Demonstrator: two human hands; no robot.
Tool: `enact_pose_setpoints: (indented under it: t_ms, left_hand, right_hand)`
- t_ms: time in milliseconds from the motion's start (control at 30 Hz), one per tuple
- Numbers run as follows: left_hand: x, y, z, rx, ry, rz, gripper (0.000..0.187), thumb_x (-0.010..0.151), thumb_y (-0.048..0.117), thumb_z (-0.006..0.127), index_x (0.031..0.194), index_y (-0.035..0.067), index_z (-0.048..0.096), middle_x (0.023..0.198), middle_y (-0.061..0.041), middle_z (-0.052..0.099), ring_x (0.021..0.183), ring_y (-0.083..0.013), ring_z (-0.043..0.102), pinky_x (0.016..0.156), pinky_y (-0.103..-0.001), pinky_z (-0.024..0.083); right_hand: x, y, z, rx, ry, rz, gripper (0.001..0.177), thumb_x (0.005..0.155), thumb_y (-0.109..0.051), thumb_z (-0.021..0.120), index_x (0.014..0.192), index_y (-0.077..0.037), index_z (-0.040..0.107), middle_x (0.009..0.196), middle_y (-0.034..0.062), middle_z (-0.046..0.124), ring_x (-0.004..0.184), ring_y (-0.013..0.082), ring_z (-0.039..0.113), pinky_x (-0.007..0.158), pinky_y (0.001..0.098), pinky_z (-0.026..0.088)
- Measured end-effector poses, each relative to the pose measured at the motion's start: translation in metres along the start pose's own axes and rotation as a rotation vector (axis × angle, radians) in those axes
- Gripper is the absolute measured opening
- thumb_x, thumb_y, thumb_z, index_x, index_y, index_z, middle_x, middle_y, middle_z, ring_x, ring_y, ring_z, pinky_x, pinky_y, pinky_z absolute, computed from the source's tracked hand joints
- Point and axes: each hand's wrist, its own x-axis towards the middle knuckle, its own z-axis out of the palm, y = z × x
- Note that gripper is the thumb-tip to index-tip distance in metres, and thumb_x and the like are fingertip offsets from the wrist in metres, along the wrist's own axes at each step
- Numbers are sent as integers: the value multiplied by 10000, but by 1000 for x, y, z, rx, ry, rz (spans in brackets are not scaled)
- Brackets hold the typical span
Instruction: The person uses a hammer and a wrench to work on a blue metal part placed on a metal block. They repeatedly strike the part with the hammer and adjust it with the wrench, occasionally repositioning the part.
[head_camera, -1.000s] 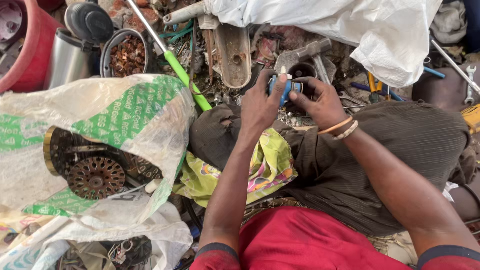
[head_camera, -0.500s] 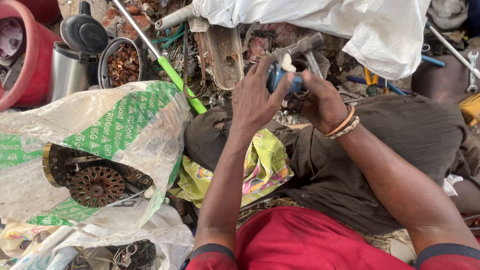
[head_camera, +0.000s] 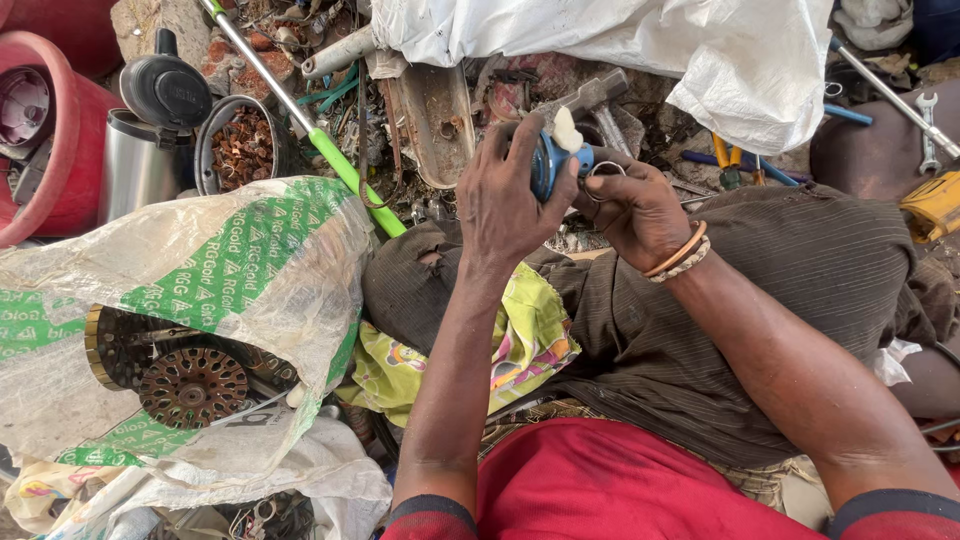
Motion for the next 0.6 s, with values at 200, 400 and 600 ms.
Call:
enact_pose_setpoints:
  t_ms: [200,400,600]
  left_hand:
    - [-5,0,2,-126,-76,-256,569,975,484,612,1338,46,585,1080,-181,688,924,-309,731,803,-455,567]
    - [-2,0,7,-189,-40,-335,594,1016,529,545,1347,37,577,1119,-222,712,963,-335,745,851,-486,565]
    - [-2,0,5,-177,-108,-408,605,985,536,525,1334,45,585,1037,-205,720,917,-323,756,824,-495,556]
  right_hand:
    - [-3,9,4,-102,55,-64,364,957,-79,711,1292,38,633,1173,103,712,1054,189,717,983,346,618]
    - [3,12,-1,-174,23,-135,421,902,-17,763,1301,52,650,1137,118,726,996,180,733,940,326,626]
    - [3,13,-4,-191,69,-113,373,936,31,726,1302,66,659,1113,148,724,962,199,738,893,316,633]
